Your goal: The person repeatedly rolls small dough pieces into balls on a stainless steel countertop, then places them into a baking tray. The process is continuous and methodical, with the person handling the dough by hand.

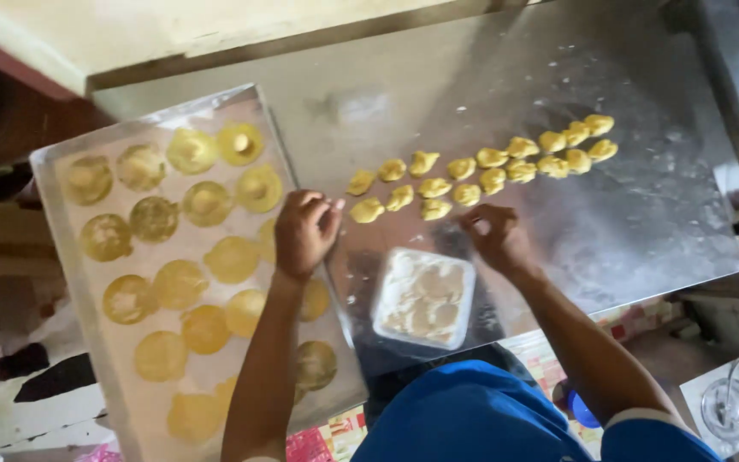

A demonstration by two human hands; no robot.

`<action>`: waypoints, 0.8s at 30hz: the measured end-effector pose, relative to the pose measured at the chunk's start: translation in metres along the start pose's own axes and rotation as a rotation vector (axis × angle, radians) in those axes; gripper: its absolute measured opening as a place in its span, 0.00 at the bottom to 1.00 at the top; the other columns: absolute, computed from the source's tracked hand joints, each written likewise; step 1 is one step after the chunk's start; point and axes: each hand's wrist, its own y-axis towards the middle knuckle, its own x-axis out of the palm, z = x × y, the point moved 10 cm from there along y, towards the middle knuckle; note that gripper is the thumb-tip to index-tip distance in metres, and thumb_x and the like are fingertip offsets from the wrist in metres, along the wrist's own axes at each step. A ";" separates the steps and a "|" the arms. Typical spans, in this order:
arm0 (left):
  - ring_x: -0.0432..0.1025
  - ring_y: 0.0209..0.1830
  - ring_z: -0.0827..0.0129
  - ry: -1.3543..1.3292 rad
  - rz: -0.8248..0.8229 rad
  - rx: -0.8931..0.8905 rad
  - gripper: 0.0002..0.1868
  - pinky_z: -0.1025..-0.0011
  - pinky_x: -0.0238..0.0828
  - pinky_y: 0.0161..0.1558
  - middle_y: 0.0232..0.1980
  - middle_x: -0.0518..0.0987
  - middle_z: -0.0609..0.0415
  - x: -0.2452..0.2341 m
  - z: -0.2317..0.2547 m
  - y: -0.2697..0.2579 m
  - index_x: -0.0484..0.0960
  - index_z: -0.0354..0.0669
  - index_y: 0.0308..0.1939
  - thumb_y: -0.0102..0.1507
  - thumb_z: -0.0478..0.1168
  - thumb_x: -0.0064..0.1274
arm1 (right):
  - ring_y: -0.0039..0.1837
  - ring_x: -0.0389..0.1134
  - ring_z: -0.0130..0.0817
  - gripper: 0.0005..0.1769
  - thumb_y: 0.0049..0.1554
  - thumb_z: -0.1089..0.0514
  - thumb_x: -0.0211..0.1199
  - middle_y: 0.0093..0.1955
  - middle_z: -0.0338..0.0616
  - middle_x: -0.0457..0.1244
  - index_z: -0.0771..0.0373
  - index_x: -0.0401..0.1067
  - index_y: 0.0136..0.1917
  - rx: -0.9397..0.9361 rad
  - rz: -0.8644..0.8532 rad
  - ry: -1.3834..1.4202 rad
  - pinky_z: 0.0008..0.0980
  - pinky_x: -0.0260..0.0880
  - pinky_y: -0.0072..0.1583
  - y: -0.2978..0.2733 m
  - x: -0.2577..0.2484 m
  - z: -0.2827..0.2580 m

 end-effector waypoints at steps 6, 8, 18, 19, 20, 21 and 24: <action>0.75 0.55 0.57 0.329 -0.308 -0.156 0.18 0.59 0.76 0.47 0.49 0.80 0.56 0.143 0.004 0.003 0.79 0.58 0.52 0.59 0.50 0.62 | 0.50 0.75 0.37 0.04 0.56 0.48 0.70 0.44 0.30 0.73 0.41 0.79 0.47 0.194 -0.037 0.053 0.38 0.73 0.54 0.045 -0.016 0.109; 0.75 0.56 0.53 0.424 -0.436 -0.240 0.26 0.55 0.75 0.49 0.53 0.80 0.51 0.176 -0.016 0.005 0.79 0.52 0.59 0.58 0.48 0.64 | 0.55 0.74 0.45 0.15 0.57 0.56 0.68 0.56 0.40 0.71 0.46 0.80 0.58 -0.070 -0.161 0.173 0.42 0.75 0.52 0.087 0.029 0.092; 0.78 0.39 0.57 0.386 -0.286 -0.205 0.05 0.55 0.71 0.49 0.37 0.76 0.58 0.191 0.010 0.029 0.80 0.51 0.43 0.63 0.41 0.55 | 0.56 0.72 0.58 0.10 0.60 0.56 0.60 0.53 0.50 0.68 0.54 0.76 0.55 -0.274 -0.635 0.210 0.51 0.74 0.55 0.144 0.131 0.056; 0.78 0.41 0.58 0.294 -0.177 -0.287 0.07 0.61 0.72 0.47 0.39 0.75 0.56 0.171 0.019 0.034 0.80 0.50 0.45 0.64 0.40 0.52 | 0.52 0.73 0.54 0.09 0.59 0.58 0.61 0.48 0.48 0.68 0.54 0.77 0.53 -0.253 -0.569 0.305 0.47 0.75 0.52 0.149 0.112 0.056; 0.77 0.43 0.60 0.199 -0.062 -0.370 0.09 0.68 0.74 0.46 0.42 0.74 0.54 0.152 0.029 0.034 0.80 0.48 0.47 0.64 0.39 0.49 | 0.47 0.74 0.51 0.08 0.57 0.60 0.62 0.43 0.47 0.67 0.53 0.77 0.50 -0.233 -0.506 0.394 0.44 0.76 0.49 0.151 0.094 0.057; 0.77 0.43 0.60 0.202 -0.060 -0.377 0.09 0.68 0.74 0.46 0.42 0.74 0.54 0.136 0.056 0.040 0.80 0.48 0.47 0.64 0.39 0.49 | 0.47 0.74 0.51 0.08 0.57 0.60 0.62 0.43 0.47 0.67 0.53 0.77 0.50 -0.237 -0.512 0.397 0.44 0.76 0.49 0.147 0.079 0.057; 0.76 0.49 0.53 0.017 0.106 -0.362 0.08 0.66 0.75 0.51 0.47 0.73 0.49 0.088 0.135 0.044 0.82 0.41 0.50 0.68 0.37 0.53 | 0.50 0.74 0.48 0.08 0.56 0.62 0.66 0.45 0.50 0.69 0.57 0.78 0.51 -0.211 -0.442 0.533 0.36 0.78 0.49 0.133 0.037 0.063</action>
